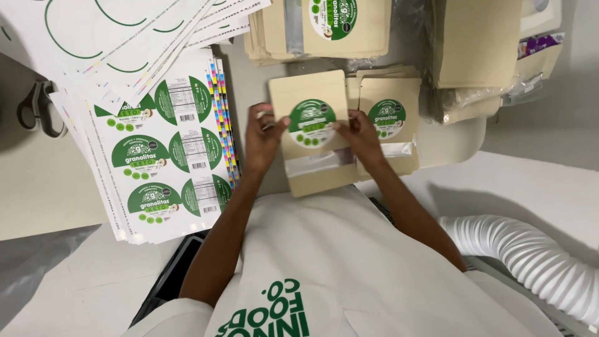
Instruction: Peeling circular labels from a sheet and applying them to small pouches on a workbench.
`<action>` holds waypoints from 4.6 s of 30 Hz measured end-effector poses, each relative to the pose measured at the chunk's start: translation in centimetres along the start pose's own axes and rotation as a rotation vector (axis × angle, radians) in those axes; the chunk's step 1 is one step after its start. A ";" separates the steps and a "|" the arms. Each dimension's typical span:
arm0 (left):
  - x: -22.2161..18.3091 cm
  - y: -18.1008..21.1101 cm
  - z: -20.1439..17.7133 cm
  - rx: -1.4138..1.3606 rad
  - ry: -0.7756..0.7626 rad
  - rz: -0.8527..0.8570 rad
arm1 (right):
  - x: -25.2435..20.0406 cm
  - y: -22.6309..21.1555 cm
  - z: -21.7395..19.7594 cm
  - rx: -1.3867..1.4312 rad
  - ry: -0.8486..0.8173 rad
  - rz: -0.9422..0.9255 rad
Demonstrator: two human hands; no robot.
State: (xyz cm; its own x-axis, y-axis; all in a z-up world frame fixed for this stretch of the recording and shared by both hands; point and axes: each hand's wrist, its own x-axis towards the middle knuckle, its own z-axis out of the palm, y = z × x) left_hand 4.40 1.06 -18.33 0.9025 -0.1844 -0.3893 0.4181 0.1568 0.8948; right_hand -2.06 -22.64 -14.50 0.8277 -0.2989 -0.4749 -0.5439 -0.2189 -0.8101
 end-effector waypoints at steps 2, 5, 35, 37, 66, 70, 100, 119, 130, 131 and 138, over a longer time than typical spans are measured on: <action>0.4 -3.1 4.1 0.013 0.000 0.047 | 0.0 0.7 -3.2 -0.034 0.079 0.023; -1.2 -0.8 9.5 0.185 -0.139 0.068 | 1.9 5.6 -9.3 -0.211 0.246 0.036; -3.0 -1.1 10.7 0.084 -0.325 -0.254 | -2.0 1.1 -7.6 -0.001 0.143 0.285; -1.3 -4.0 10.1 0.215 -0.346 -0.261 | -2.8 -0.7 -7.2 -0.017 0.167 0.237; -8.2 7.7 -2.6 0.158 0.229 0.298 | 1.9 -12.6 -4.5 0.952 0.264 -0.160; -10.1 8.0 -3.6 0.169 0.250 0.243 | 9.9 -9.4 -1.7 1.173 0.119 -0.120; -8.5 -1.3 10.9 0.810 -0.244 0.112 | 18.5 -3.4 -32.0 0.022 0.087 0.178; -19.2 -0.6 -7.7 1.395 0.293 -0.252 | 0.0 1.2 -4.7 0.523 -0.160 0.030; -19.7 -3.5 -13.7 1.432 0.120 0.119 | -0.2 8.0 3.4 -0.415 0.012 -0.095; -19.4 -3.7 -14.4 1.411 0.083 0.176 | -2.1 5.7 3.8 -0.418 0.079 -0.163; -18.9 -7.4 -16.6 1.207 0.155 0.807 | -11.5 -1.1 14.7 0.095 -0.644 0.261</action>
State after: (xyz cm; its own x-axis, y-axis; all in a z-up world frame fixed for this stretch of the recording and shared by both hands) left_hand -14.05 19.46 -21.26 0.8792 -0.3260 0.3474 -0.4657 -0.7418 0.4825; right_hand -8.96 -5.34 -13.24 0.6049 0.2857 -0.7433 -0.7456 -0.1245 -0.6547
